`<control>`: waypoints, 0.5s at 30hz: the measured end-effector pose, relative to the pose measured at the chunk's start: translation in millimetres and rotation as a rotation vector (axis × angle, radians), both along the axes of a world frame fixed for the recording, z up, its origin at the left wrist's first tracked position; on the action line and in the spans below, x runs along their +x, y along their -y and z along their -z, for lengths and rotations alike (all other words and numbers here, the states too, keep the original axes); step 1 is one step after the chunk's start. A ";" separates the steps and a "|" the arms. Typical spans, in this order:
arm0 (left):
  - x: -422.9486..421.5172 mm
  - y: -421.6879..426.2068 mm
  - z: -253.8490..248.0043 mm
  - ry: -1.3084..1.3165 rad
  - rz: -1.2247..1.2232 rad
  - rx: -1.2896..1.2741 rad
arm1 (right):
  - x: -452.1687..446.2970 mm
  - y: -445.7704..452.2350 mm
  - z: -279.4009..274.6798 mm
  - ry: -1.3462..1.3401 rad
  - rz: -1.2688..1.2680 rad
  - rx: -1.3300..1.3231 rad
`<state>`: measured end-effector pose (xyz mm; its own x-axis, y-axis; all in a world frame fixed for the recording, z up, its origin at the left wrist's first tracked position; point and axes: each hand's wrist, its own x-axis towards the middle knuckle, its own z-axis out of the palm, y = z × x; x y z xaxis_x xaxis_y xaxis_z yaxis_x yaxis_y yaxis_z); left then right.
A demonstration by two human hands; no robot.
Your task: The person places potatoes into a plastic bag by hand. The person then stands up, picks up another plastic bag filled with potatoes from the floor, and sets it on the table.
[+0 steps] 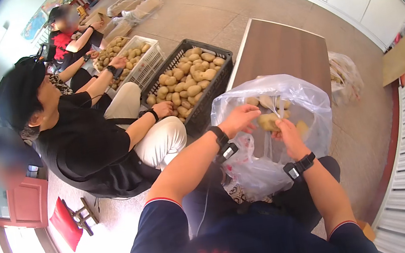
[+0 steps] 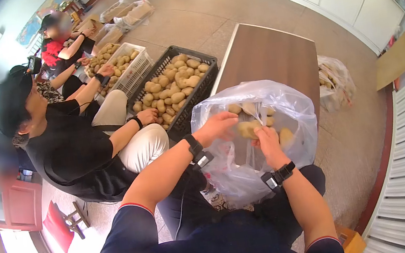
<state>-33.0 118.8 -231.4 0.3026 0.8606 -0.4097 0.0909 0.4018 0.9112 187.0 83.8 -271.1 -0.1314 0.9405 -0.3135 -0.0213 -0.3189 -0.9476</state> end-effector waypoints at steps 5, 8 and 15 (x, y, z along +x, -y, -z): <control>-6.9 8.3 -19.2 0.150 0.070 -0.150 | -24.4 1.9 -25.2 -0.218 -0.103 -0.092; -14.6 6.3 -16.6 0.237 0.108 -0.170 | -28.6 -1.3 -22.6 -0.183 -0.195 -0.015; -35.1 -0.9 -22.1 0.317 -0.088 -0.050 | -5.4 -12.8 29.7 0.190 -0.053 0.213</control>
<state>-68.1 119.6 -209.3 0.3472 0.8704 -0.3492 -0.2313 0.4403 0.8675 181.5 96.5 -300.8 -0.1403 0.9811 -0.1336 0.1743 -0.1084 -0.9787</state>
